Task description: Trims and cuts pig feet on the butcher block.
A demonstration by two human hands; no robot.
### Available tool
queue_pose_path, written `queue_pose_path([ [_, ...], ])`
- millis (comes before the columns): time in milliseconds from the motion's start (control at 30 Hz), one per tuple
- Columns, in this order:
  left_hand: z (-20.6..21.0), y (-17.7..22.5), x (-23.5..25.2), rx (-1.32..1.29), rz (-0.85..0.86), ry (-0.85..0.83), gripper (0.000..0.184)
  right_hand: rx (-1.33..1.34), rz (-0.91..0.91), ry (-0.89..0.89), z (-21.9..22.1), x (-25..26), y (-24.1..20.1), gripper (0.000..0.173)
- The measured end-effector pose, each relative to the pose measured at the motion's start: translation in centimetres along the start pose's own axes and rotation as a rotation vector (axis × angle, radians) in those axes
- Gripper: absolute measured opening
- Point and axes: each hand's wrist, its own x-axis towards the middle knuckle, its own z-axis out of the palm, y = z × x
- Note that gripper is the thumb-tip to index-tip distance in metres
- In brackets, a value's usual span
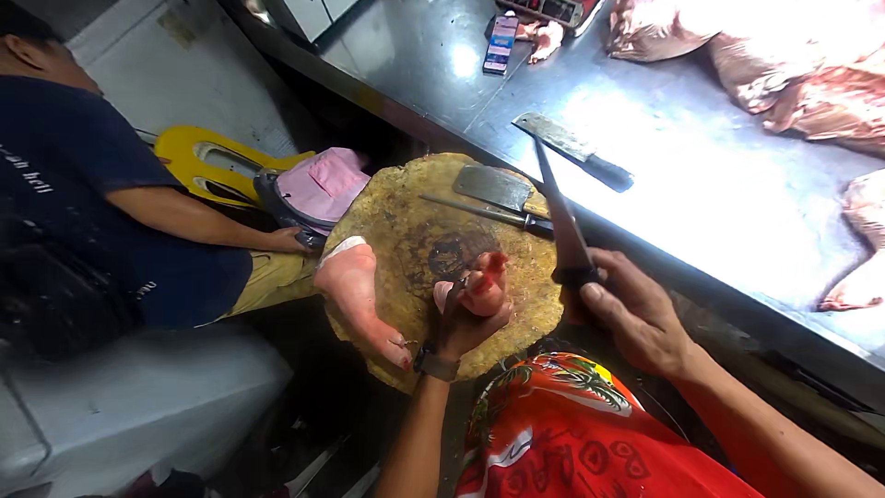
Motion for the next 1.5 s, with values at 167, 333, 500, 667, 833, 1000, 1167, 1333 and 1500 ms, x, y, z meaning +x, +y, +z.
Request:
queue_pose_path([
  [167,-2.0,-0.1,-1.8,-0.12,-0.061,0.007,0.035,0.125,-0.018,-0.09,2.7,0.2,2.2,0.042],
  [333,-3.1,0.0,-2.9,-0.252,-0.011,0.041,0.024,0.044,0.108,0.059,0.2,-1.8,7.4,0.038],
  [500,-3.4,-1.7,-5.2,-0.16,-0.107,0.194,0.041,0.411,0.656,0.556,-1.4,-6.2,12.9,0.031],
  [667,-3.0,-2.0,-6.3,-0.3,-0.173,0.266,0.043,0.764,0.962,0.878,-0.4,-6.4,17.4,0.03],
  [833,-2.6,-1.5,-5.9,-0.31,-0.164,0.25,0.041,0.86,0.791,0.93,-0.9,-2.1,21.9,0.024],
  [1000,-2.4,-0.9,-5.6,-0.289,-0.258,0.245,0.044,0.866,0.924,0.905,-1.5,0.4,22.7,0.018],
  [1167,-2.1,-0.6,-5.5,-0.279,-0.275,0.255,0.042,0.765,0.863,0.715,4.1,-2.9,15.9,0.041],
  [1333,-2.2,-0.5,-4.9,-0.254,-0.29,0.212,0.045,0.466,0.459,0.446,5.7,-5.7,8.4,0.071],
  [1500,-1.4,0.2,-4.1,-0.323,-0.237,0.156,0.028,0.028,0.079,-0.032,3.0,-2.6,2.7,0.07],
])
